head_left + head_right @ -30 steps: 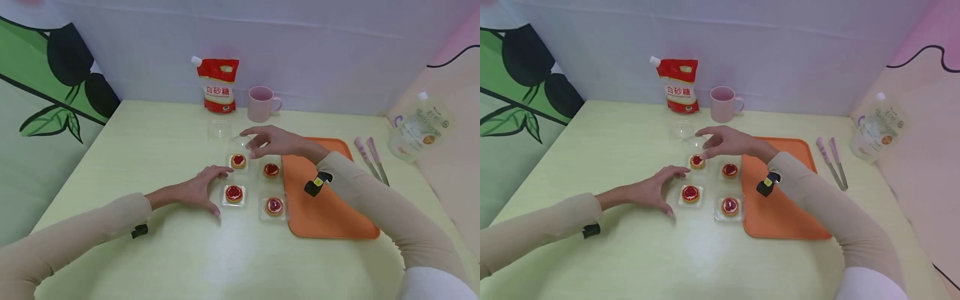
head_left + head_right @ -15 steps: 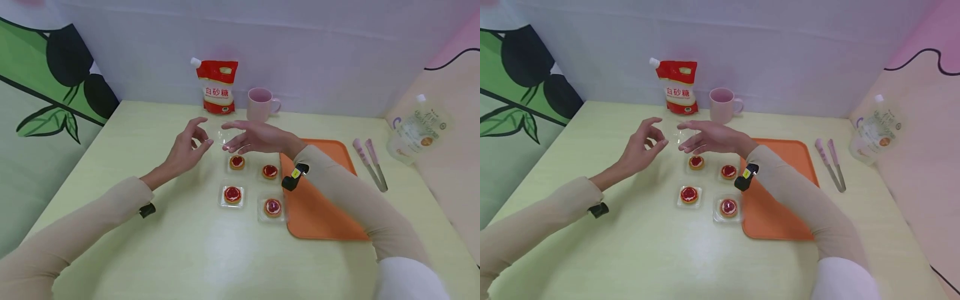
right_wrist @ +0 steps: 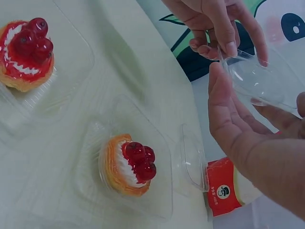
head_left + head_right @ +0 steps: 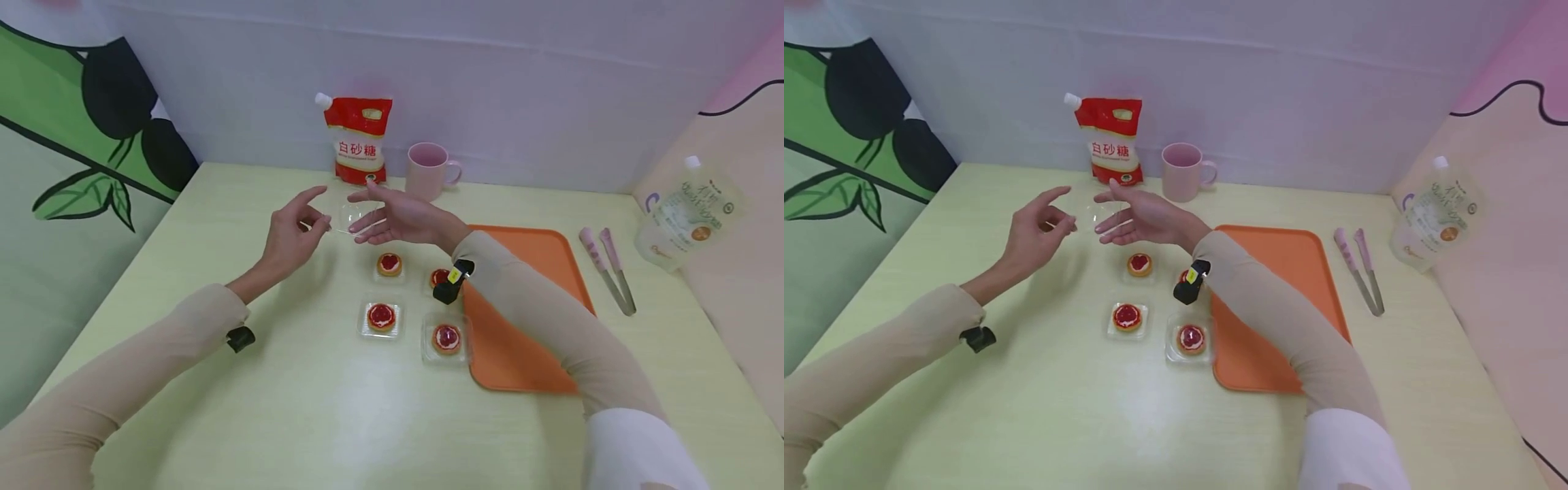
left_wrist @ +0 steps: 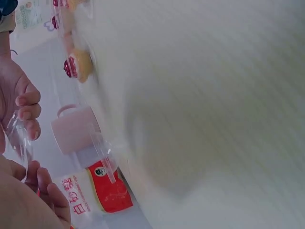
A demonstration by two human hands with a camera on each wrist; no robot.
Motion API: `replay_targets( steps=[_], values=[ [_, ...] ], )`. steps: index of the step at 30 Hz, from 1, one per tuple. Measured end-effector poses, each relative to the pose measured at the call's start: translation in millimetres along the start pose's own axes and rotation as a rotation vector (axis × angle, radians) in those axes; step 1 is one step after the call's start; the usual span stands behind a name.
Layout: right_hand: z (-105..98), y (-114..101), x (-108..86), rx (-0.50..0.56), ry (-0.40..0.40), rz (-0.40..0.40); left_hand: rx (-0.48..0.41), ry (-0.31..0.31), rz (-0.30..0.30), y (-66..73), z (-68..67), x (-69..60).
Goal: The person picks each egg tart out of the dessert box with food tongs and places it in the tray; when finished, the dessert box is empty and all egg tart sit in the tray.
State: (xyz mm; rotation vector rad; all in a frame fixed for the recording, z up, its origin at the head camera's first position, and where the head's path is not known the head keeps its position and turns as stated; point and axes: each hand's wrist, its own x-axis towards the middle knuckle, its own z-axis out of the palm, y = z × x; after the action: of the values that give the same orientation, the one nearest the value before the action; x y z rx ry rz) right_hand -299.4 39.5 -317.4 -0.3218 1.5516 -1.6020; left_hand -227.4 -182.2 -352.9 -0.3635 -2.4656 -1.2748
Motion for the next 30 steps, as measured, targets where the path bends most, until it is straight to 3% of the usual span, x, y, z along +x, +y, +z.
replay_targets(
  steps=[4, 8, 14, 21, 30],
  values=[
    [3, 0, 11.3, -0.054, 0.07, -0.013, 0.008, 0.001, -0.059, -7.5, -7.6, 2.3],
    [4, 3, 23.3, -0.177, 0.118, -0.046, 0.008, -0.021, -0.139, -17.6, -14.7, 1.2],
    [7, 12, 38.5, -0.402, 0.162, -0.105, 0.036, -0.133, -0.26, -29.9, -24.0, -2.9],
    [17, 21, 47.9, -0.588, 0.182, -0.042, 0.055, -0.283, -0.398, -39.3, -29.9, -6.4],
    [30, 23, 59.7, -0.743, 0.198, 0.012, 0.101, -0.358, -0.483, -48.6, -34.0, -8.9]
  ],
)
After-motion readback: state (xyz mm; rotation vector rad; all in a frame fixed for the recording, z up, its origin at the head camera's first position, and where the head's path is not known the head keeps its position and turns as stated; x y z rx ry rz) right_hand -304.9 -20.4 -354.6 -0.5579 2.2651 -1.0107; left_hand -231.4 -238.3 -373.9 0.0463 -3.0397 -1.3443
